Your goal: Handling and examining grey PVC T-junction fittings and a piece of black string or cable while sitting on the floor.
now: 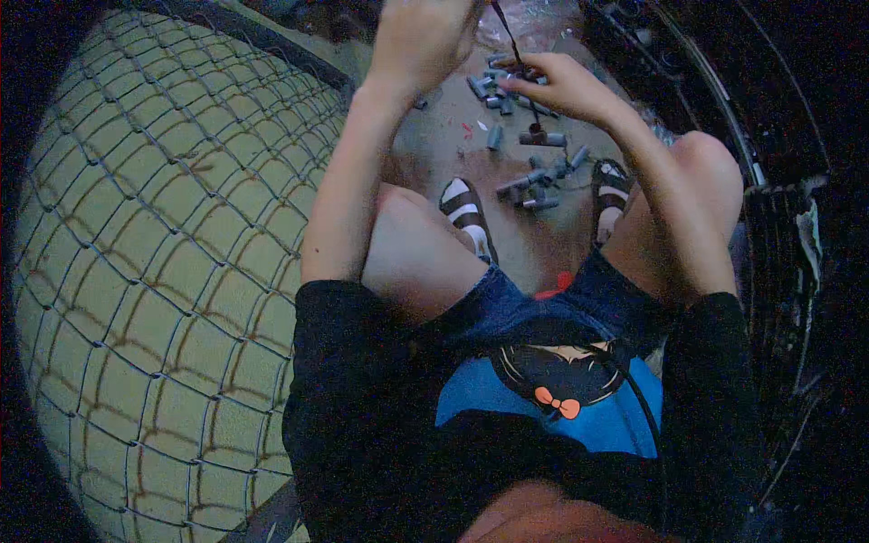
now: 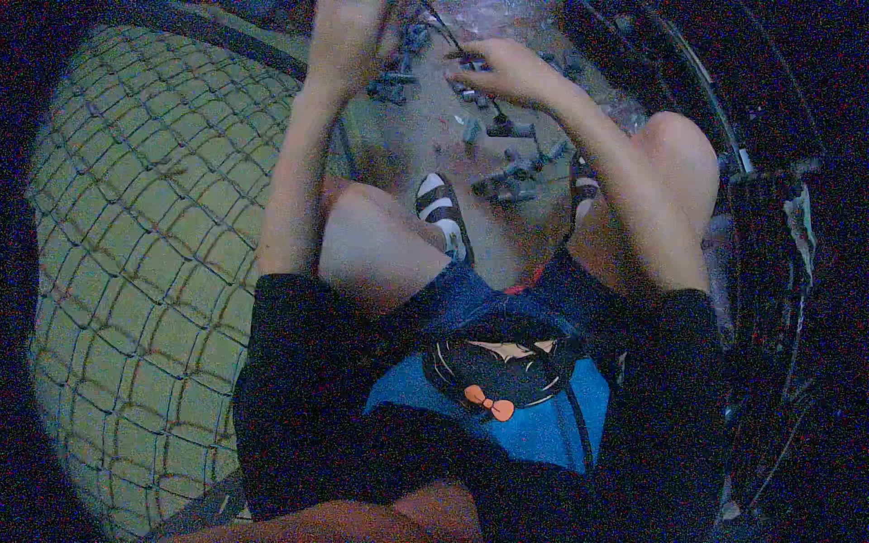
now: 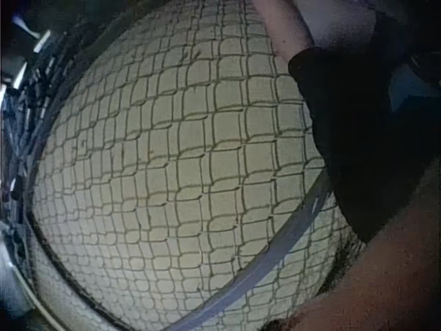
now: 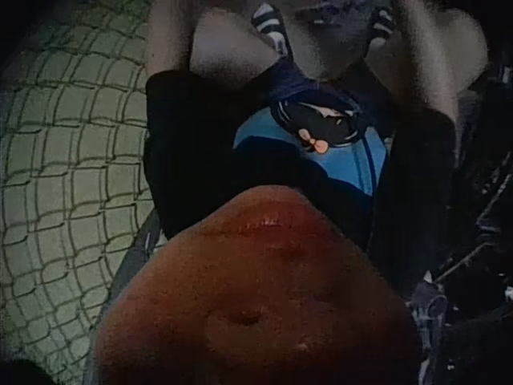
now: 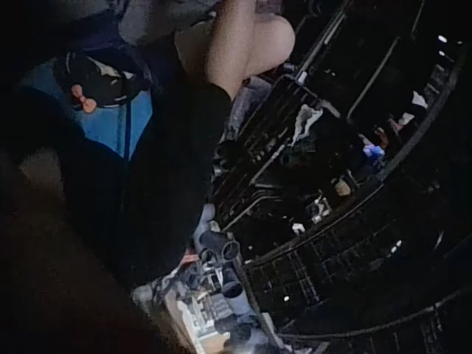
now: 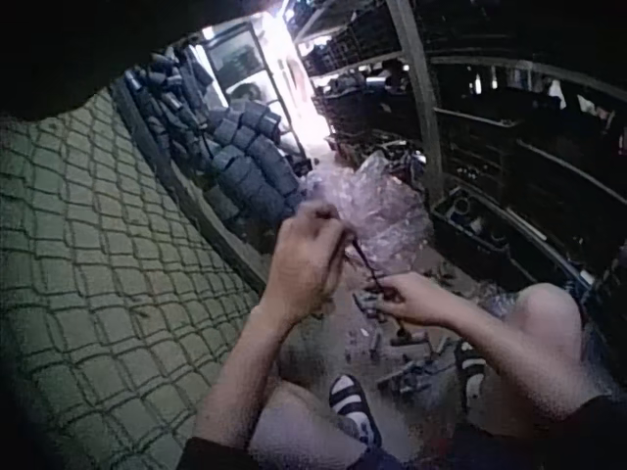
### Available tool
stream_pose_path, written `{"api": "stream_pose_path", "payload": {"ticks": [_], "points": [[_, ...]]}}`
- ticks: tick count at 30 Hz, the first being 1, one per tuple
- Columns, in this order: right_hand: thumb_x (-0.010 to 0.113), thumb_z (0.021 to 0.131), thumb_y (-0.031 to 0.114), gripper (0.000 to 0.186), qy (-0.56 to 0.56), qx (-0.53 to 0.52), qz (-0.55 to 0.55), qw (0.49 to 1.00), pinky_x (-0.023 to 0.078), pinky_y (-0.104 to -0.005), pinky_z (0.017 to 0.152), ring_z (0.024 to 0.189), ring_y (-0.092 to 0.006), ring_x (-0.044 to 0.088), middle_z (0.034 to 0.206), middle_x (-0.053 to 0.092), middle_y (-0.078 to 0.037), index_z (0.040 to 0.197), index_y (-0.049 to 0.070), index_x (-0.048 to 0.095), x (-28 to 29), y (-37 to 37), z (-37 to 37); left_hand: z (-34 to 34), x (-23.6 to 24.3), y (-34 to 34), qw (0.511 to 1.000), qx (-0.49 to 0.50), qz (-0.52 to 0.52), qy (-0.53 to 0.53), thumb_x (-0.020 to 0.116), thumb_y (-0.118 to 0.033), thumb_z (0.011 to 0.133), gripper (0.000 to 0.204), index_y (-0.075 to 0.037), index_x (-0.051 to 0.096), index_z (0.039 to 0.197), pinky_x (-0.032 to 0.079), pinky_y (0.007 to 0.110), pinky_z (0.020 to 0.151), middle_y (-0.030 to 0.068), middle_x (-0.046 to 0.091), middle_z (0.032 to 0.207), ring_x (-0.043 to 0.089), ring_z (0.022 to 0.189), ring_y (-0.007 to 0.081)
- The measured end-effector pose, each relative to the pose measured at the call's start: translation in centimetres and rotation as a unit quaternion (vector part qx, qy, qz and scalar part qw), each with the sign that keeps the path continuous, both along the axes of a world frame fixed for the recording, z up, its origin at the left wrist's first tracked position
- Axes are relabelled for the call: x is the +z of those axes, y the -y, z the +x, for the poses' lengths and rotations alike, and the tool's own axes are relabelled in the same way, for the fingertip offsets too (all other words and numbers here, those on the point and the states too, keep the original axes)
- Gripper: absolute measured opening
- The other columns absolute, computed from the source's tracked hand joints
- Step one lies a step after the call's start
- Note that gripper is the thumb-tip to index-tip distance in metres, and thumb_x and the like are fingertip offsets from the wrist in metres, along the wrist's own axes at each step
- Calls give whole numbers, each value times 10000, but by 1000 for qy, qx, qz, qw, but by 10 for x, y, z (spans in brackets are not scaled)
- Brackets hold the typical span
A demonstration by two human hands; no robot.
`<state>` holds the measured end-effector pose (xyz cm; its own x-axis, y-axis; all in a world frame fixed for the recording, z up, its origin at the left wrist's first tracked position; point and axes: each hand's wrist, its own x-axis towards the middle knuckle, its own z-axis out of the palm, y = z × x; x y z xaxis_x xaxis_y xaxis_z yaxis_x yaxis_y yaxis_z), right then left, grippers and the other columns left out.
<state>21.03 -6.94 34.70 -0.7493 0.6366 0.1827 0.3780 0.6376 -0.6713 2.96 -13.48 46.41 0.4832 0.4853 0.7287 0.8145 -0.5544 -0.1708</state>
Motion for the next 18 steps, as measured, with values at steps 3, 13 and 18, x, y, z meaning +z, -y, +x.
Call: {"api": "stream_pose_path", "payload": {"ticks": [3,13,18], "points": [[529,955,473,483,65,5,-18,998,523,-463,733,812,-404,654,866,655,-241,964,12,674,-5,1,-6,-5,12,-2,995,-15,49,85,606,-67,868,99,-32,591,959,427,426,847,160,545,994,541,945,328],[528,918,550,523,160,58,-33,985,516,-461,777,906,-378,657,946,686,-201,1107,91,692,-84,46,-28,-75,64,25,958,26,200,204,540,-125,964,107,-31,574,1003,446,428,859,155,551,981,551,978,289],[555,909,526,498,103,-39,-155,982,518,-465,814,938,-399,653,1010,680,-220,1188,129,665,-135,107,-43,-77,66,43,914,-100,-15,392,542,-144,967,124,-35,578,1014,448,435,870,151,567,988,562,993,290]]}}
